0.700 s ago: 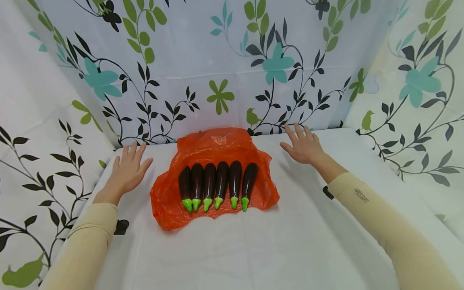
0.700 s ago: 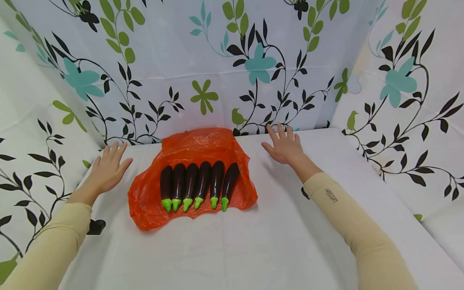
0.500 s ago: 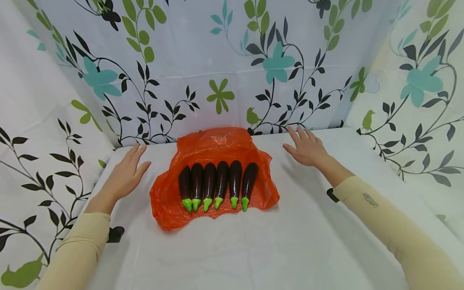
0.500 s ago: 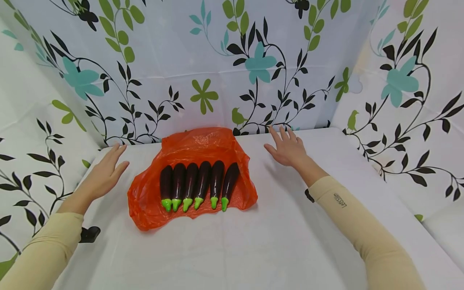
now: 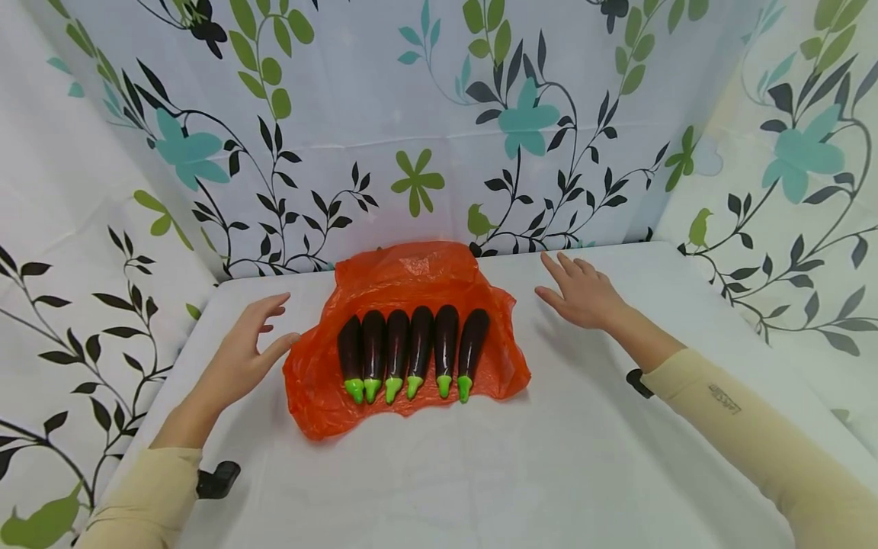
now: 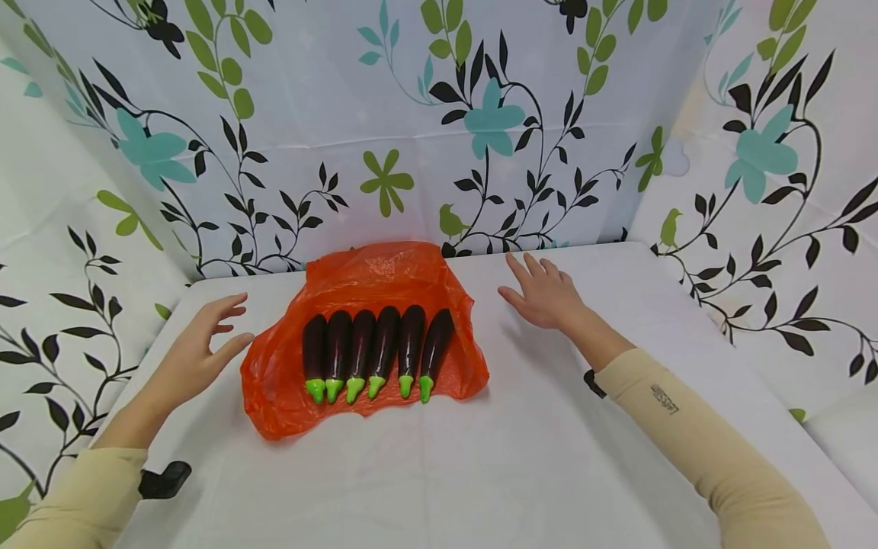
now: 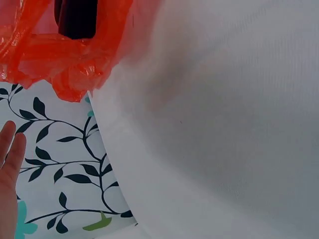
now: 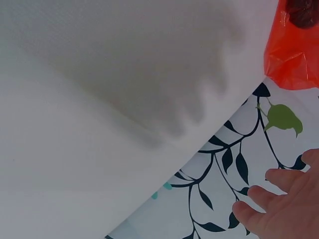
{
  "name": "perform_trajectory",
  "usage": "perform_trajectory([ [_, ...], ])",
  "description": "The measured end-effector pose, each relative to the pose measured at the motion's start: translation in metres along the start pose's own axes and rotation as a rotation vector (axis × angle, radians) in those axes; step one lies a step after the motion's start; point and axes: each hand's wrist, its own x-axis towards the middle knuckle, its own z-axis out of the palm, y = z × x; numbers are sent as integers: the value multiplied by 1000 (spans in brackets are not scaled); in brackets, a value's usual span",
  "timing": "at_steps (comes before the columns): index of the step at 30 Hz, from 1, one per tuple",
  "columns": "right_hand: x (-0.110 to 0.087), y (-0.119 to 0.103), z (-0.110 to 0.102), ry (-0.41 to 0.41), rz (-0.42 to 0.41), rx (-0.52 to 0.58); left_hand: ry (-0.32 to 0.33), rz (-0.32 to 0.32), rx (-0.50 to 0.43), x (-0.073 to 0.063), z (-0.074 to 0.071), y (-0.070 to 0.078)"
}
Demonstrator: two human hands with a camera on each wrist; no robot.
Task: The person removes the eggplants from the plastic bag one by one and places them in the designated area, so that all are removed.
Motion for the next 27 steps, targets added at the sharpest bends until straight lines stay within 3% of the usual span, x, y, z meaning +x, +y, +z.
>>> perform_trajectory([
  [6,-8,-4,-2,10,-22,13,64,51,-59,-11,1,12],
  [11,-26,-14,-10,25,-29,63,96,72,-48,-21,0,21],
  [18,-56,-43,-24,58,-76,156,110,68,-88,-37,4,27],
  [23,-68,-59,-32,67,-86,174,131,93,-90,-45,9,29],
  [27,-75,-69,-36,59,-92,196,109,74,-89,-49,14,29],
])
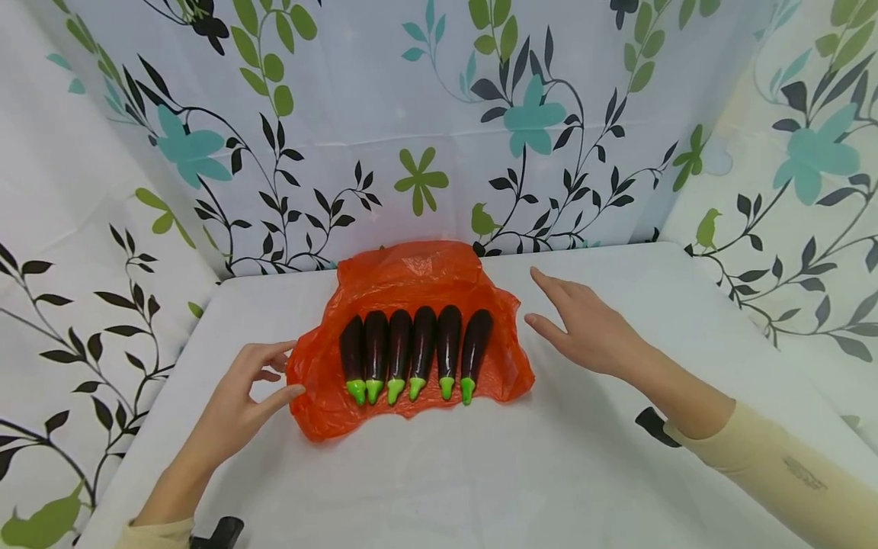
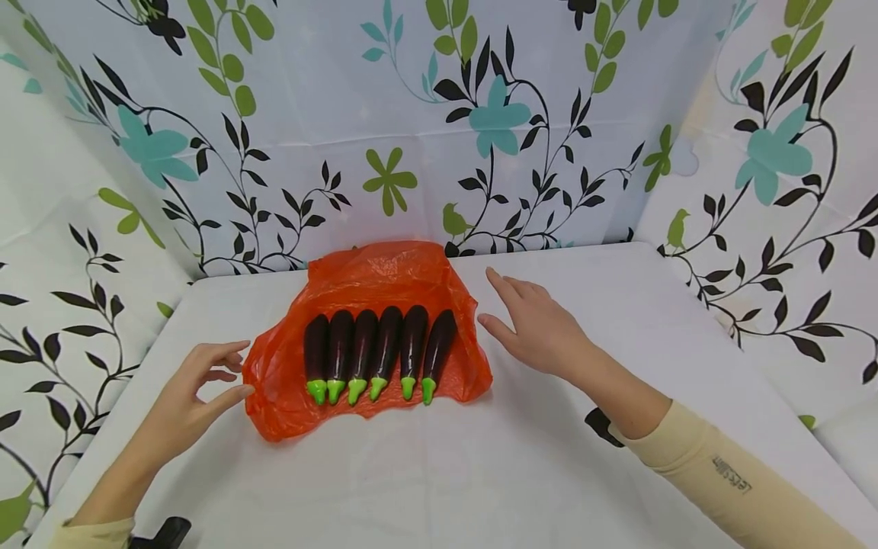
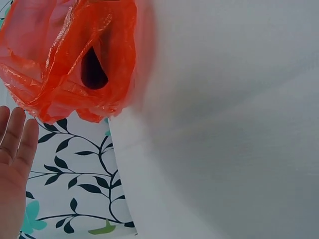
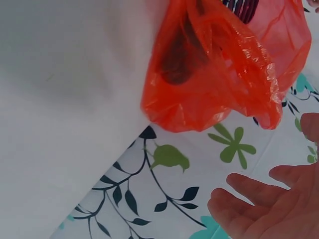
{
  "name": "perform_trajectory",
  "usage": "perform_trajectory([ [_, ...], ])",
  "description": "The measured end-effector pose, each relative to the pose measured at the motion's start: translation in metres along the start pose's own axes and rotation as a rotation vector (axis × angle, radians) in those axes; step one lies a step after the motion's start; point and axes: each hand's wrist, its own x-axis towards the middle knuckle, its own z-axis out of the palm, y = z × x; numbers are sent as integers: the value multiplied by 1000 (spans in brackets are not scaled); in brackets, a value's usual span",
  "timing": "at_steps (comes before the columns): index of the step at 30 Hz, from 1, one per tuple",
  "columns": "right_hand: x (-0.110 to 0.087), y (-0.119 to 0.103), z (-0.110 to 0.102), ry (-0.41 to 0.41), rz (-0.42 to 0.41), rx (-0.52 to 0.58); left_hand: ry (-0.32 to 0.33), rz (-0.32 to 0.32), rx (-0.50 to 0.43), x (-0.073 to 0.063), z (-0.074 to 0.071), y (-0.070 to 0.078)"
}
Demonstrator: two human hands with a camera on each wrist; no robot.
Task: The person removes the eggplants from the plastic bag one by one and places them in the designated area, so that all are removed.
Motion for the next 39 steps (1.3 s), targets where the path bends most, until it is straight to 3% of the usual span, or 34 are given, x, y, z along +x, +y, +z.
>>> perform_trajectory([
  [10,-13,-21,3,-14,-61,30,-121,-104,17,-17,16,-7],
  [19,-20,-39,11,-25,-76,-10,-118,-195,48,-25,22,-11],
  [24,-25,-45,11,24,-72,-97,-121,-220,55,-27,23,-14],
  [30,-31,-54,13,1,-120,-64,-162,-250,71,-27,24,-18],
  [39,-35,-67,15,-40,-163,-10,-226,-246,73,-26,25,-21],
])
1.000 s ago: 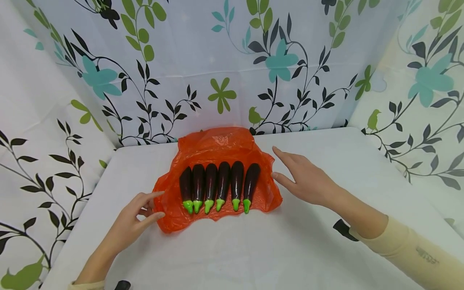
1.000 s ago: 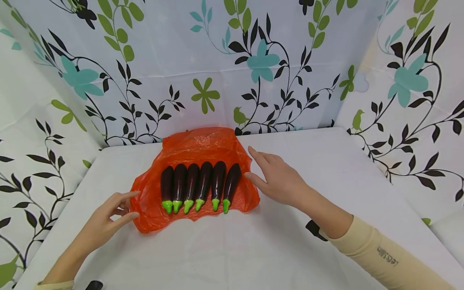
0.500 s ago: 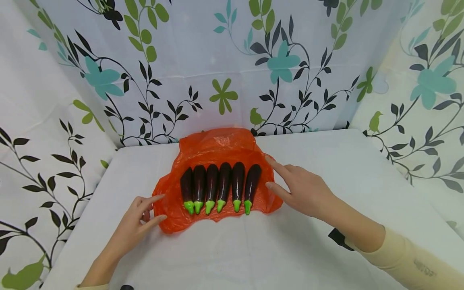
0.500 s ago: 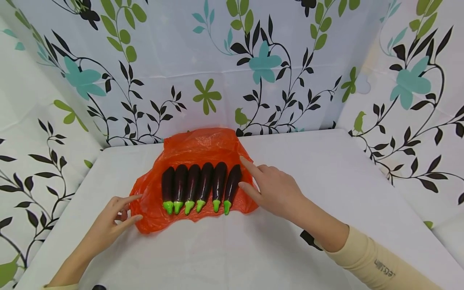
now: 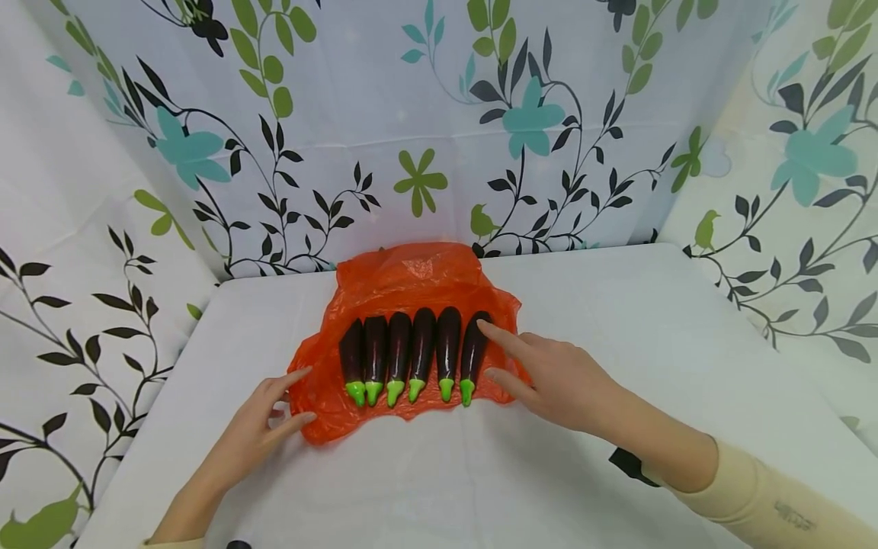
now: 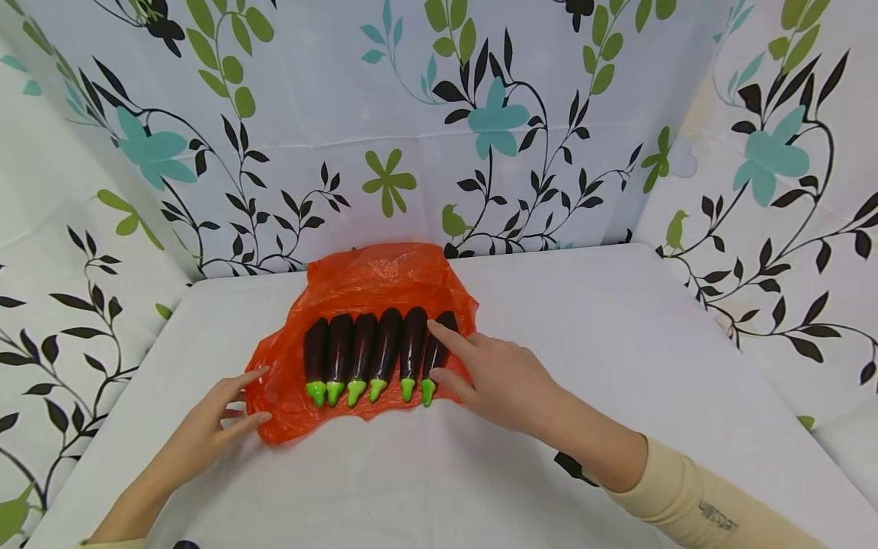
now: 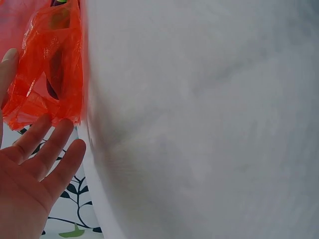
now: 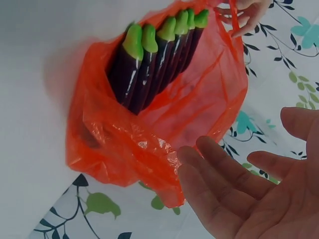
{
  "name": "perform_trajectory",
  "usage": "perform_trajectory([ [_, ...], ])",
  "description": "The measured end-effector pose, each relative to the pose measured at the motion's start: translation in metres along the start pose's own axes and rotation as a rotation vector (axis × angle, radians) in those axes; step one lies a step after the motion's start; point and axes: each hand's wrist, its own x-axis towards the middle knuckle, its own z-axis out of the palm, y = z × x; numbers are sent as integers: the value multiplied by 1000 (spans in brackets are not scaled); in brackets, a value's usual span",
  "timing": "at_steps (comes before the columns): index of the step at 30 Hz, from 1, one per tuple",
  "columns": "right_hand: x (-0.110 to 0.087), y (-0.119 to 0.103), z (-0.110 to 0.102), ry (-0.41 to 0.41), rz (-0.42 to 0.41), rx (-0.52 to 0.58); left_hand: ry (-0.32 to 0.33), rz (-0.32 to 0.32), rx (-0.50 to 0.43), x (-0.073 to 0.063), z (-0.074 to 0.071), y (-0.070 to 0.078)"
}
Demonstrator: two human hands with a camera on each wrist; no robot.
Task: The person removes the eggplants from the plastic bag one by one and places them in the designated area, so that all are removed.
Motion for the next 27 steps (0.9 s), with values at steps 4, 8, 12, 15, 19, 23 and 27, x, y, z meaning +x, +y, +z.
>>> perform_trajectory([
  [4,1,-3,4,3,-6,14,-15,-15,-2,0,0,2],
  [8,2,-4,11,-20,-6,34,-32,-32,8,0,0,4],
  [12,4,-6,17,-46,9,43,-29,-29,24,0,-1,5],
  [15,7,-7,23,-48,20,59,-39,-32,41,0,-1,4],
  [19,10,-6,34,-28,14,113,-63,-46,60,-1,-1,3],
  [23,16,-5,48,41,-9,182,-65,-37,78,0,-1,2],
  [27,25,-4,63,106,-6,244,-66,-30,93,0,-1,2],
])
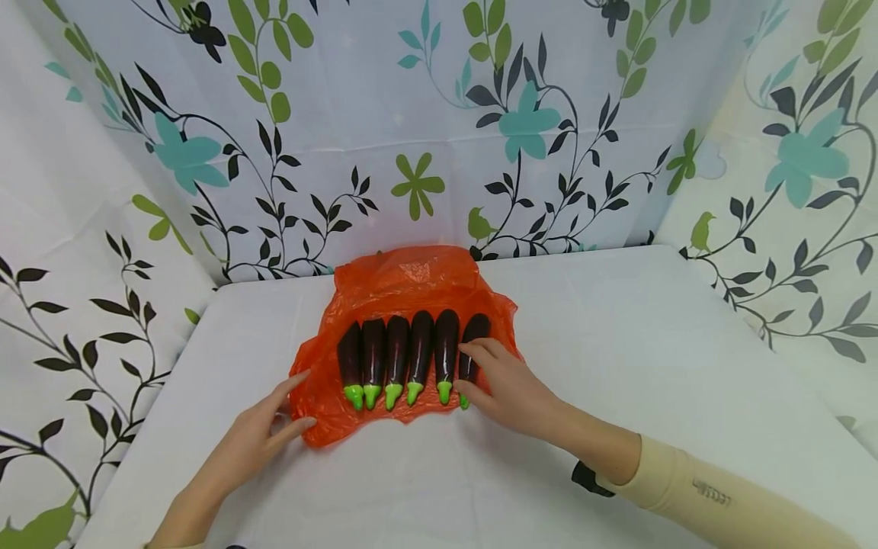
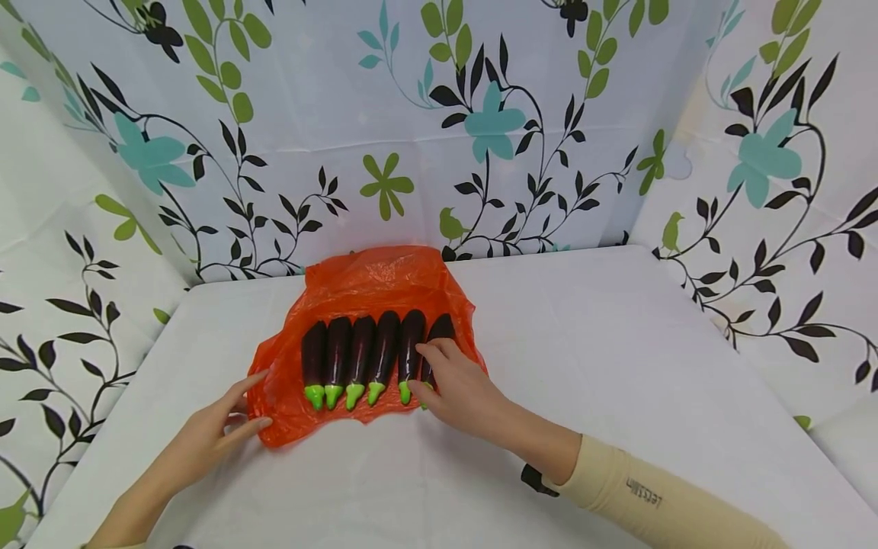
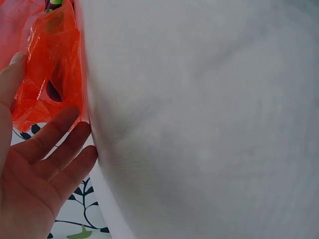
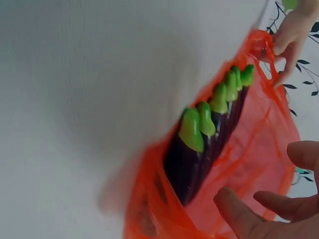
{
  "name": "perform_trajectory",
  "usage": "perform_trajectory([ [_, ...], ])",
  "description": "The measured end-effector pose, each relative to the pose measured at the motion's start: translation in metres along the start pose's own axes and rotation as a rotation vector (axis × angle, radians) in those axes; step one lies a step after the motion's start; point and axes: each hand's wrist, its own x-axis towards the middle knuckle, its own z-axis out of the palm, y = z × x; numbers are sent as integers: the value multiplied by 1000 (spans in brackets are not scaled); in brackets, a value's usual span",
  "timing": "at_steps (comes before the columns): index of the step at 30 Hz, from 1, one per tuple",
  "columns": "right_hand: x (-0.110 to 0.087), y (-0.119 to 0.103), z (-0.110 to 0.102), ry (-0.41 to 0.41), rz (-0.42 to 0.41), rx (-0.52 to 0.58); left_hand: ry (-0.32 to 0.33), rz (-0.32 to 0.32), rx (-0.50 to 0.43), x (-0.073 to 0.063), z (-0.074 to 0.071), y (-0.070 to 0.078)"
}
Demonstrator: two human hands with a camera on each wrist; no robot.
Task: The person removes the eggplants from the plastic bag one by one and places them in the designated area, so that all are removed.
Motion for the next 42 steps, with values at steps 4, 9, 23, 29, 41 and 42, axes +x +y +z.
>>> perform_trajectory([
  [4,9,4,13,4,58,29,-1,-8,1,-1,-1,0],
  [9,18,12,23,-11,133,15,-3,-4,-14,-2,-2,2],
  [23,27,31,31,-18,187,10,-32,-18,0,-2,-3,1],
  [29,30,35,33,-32,171,-5,-19,7,-14,-2,-2,2],
  [41,32,37,31,-103,218,9,-24,4,-19,-1,-1,3],
  [42,32,38,31,-112,219,7,-25,4,-18,-1,-1,3],
])
